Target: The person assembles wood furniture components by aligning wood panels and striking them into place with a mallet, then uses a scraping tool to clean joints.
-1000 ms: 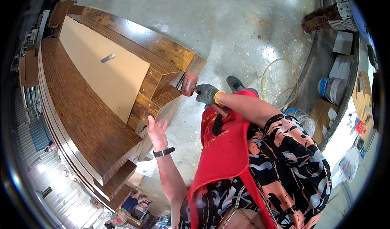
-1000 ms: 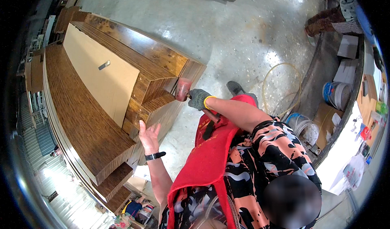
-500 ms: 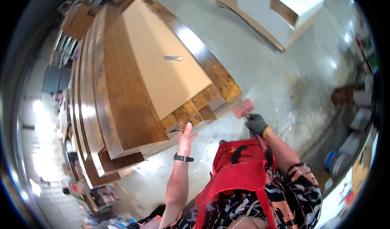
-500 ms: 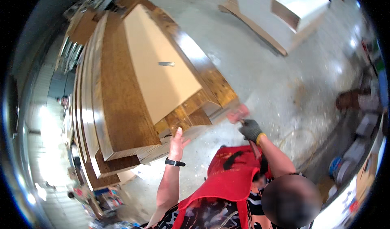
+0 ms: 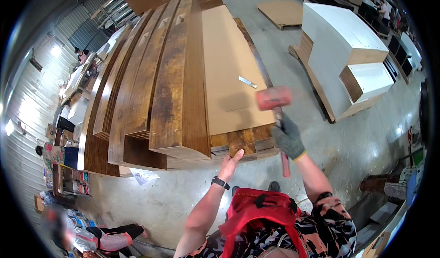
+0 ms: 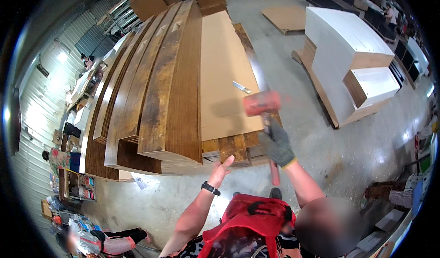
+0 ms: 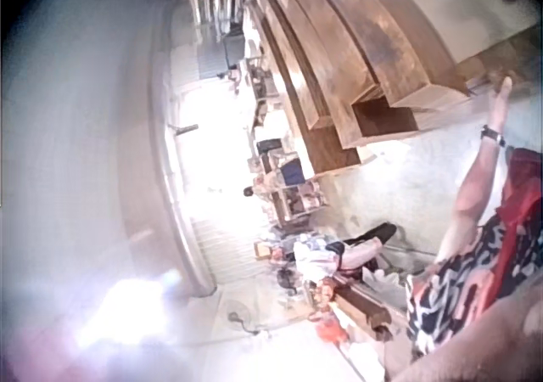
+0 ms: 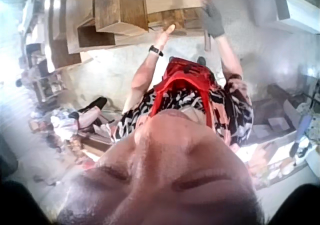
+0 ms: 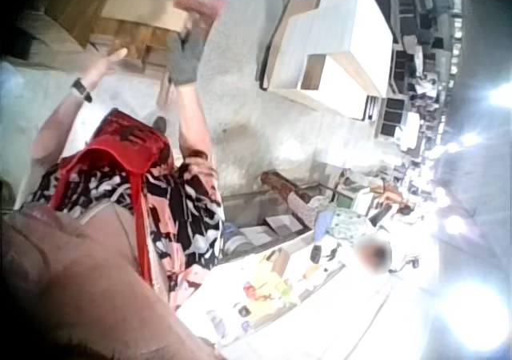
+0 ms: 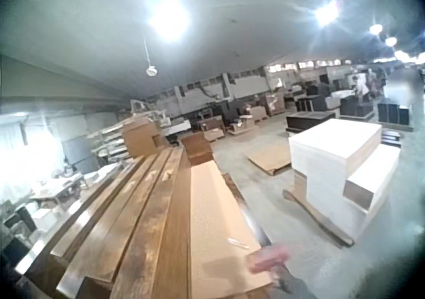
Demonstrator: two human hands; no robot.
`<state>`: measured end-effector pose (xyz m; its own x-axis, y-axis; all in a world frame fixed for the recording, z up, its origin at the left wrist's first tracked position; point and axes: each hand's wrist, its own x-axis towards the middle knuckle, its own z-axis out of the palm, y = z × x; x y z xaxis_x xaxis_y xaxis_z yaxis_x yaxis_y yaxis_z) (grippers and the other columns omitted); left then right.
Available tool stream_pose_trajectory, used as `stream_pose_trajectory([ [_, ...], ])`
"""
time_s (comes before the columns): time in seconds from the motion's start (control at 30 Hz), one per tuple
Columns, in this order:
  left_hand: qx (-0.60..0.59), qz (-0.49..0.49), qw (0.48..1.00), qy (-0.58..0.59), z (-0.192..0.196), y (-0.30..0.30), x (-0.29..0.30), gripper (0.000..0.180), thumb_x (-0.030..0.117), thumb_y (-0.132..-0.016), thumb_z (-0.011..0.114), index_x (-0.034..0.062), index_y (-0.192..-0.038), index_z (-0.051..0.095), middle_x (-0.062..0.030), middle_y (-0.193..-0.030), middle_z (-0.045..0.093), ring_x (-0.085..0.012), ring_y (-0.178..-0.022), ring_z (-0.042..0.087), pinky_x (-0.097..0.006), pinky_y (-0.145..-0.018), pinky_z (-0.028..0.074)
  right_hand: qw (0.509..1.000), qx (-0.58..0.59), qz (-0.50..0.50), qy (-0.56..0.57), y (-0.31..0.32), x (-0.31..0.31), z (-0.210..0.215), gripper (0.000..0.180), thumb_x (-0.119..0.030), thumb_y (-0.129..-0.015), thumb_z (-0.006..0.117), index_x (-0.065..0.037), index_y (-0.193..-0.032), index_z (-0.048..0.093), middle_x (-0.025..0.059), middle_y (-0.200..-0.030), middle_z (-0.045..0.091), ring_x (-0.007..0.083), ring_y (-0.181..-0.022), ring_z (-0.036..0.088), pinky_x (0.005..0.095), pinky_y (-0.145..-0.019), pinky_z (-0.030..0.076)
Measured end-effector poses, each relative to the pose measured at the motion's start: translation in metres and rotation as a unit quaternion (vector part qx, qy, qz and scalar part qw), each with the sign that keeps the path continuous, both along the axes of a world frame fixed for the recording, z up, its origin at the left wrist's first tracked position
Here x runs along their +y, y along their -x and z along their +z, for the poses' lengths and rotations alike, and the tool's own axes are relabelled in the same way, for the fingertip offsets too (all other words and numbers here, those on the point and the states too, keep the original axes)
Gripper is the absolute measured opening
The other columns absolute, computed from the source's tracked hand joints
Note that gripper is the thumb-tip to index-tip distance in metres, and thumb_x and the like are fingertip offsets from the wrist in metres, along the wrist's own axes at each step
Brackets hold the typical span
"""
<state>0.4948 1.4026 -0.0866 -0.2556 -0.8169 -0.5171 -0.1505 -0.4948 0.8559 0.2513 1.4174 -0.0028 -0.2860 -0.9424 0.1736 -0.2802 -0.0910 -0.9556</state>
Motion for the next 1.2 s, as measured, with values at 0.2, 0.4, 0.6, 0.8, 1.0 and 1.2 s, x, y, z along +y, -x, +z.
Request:
stream_pose_trajectory([
  [0.2, 0.032, 0.016, 0.997, 0.075, -0.008, 0.002, -0.002, 0.063, 0.048, -0.085, 0.066, 0.0005, -0.124, 0.054, -0.0093, -0.117, 0.062, -0.0206, -0.109, 0.056, -0.033, -0.096, 0.041, 0.988, 0.123, 0.058, -0.074, -0.080, -0.138, -0.009, 0.030, -0.020, -0.081, 0.058, -0.003, -0.105, 0.057, 0.0203, -0.083, 0.062, 0.0309, -0.071, 0.065, 0.0423, -0.062, 0.053],
  [0.4, 0.004, 0.002, 0.997, 0.079, -0.031, 0.004, -0.010, 0.067, 0.045, -0.086, 0.066, -0.0066, -0.124, 0.050, -0.0149, -0.117, 0.062, -0.0218, -0.109, 0.057, -0.032, -0.097, 0.040, 0.990, 0.123, 0.019, -0.073, -0.112, -0.218, -0.018, 0.032, -0.024, -0.081, 0.056, -0.003, -0.104, 0.058, 0.0234, -0.090, 0.065, 0.0331, -0.070, 0.068, 0.0404, -0.060, 0.055],
  [0.6, 0.041, -0.023, 0.992, 0.115, -0.038, 0.002, -0.014, 0.067, 0.044, -0.087, 0.065, -0.0080, -0.125, 0.049, -0.0165, -0.118, 0.062, -0.0235, -0.109, 0.058, -0.034, -0.097, 0.041, 0.941, 0.303, 0.137, -0.065, -0.107, -0.273, -0.025, 0.043, -0.034, -0.074, 0.059, -0.002, -0.103, 0.064, 0.0250, -0.101, 0.065, 0.0393, -0.098, 0.061, 0.0443, -0.086, 0.049],
  [0.8, 0.017, -0.017, 0.994, 0.106, -0.049, 0.001, -0.013, 0.072, 0.051, -0.084, 0.065, -0.0089, -0.121, 0.052, -0.0212, -0.116, 0.063, -0.0282, -0.111, 0.058, -0.035, -0.097, 0.042, 0.906, 0.357, 0.189, -0.128, -0.094, -0.255, -0.043, 0.049, -0.038, -0.078, 0.059, 0.002, -0.106, 0.062, 0.0265, -0.107, 0.063, 0.0389, -0.104, 0.060, 0.0432, -0.092, 0.047],
  [1.0, -0.063, -0.027, 0.996, 0.056, -0.022, -0.005, -0.009, 0.075, 0.054, -0.082, 0.065, -0.0092, -0.121, 0.052, -0.0211, -0.115, 0.063, -0.0280, -0.109, 0.059, -0.035, -0.095, 0.042, 0.929, 0.277, 0.116, -0.215, -0.122, -0.212, -0.002, 0.060, -0.042, -0.079, 0.059, 0.004, -0.118, 0.056, 0.0264, -0.112, 0.061, 0.0401, -0.106, 0.059, 0.0437, -0.094, 0.045],
  [1.2, -0.043, -0.017, 0.997, 0.055, -0.025, 0.001, -0.010, 0.074, 0.052, -0.083, 0.066, -0.0098, -0.122, 0.051, -0.0209, -0.118, 0.062, -0.0274, -0.111, 0.057, -0.034, -0.097, 0.040, 0.966, 0.189, 0.070, -0.161, -0.120, -0.237, -0.053, 0.042, -0.028, -0.081, 0.054, 0.002, -0.110, 0.055, 0.0264, -0.100, 0.062, 0.0396, -0.094, 0.062, 0.0447, -0.082, 0.050],
])
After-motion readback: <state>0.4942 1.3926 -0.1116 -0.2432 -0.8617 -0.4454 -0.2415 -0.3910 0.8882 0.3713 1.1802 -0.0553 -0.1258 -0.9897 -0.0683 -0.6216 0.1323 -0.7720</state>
